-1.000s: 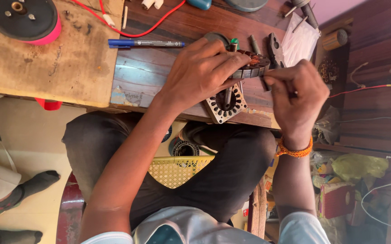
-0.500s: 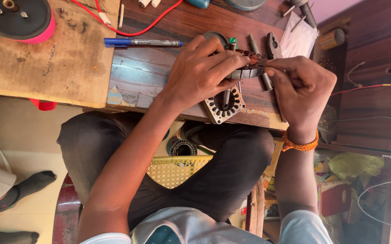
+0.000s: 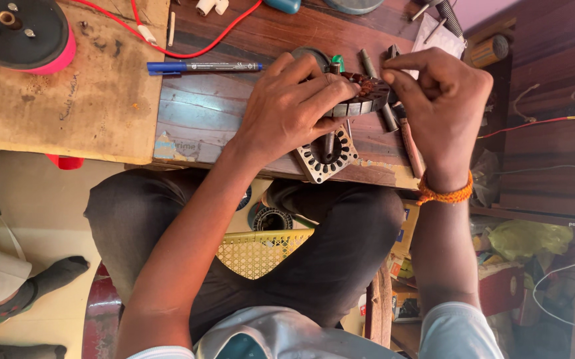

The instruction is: The person sits at a workbench and inserts copper wire coil ends into the slots of a motor stator core held in a metal fixture, pressing and arranging the windings by hand and occasionally using a small hand tool to seat the wires. They continue working around the stator, repositioning the core as they go.

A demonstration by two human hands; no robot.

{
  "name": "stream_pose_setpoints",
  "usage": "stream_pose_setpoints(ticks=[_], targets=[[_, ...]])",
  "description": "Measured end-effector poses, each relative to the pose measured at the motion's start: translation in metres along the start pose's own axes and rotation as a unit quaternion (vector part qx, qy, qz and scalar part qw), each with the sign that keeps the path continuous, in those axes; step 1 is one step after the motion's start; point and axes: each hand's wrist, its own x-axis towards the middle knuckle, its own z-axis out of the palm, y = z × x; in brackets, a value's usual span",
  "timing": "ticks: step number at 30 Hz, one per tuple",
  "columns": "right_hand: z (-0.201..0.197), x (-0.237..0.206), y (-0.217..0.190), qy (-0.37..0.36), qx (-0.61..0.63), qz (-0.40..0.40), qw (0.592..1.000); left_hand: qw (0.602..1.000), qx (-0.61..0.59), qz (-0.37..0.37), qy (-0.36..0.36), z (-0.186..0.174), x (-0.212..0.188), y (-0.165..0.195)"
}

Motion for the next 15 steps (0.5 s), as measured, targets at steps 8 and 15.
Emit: stream_pose_setpoints(ticks=[8,15], targets=[[0.011,0.020,0.008,-0.030,-0.002,-0.020,0.999,0.989,-0.074,-0.129,-0.001,-0.016,0.018,0.013],[0.012,0.024,-0.004,-0.043,-0.014,0.005,0.999,0.929,-0.141,-0.327,-0.100,-0.011,0.052,0.005]])
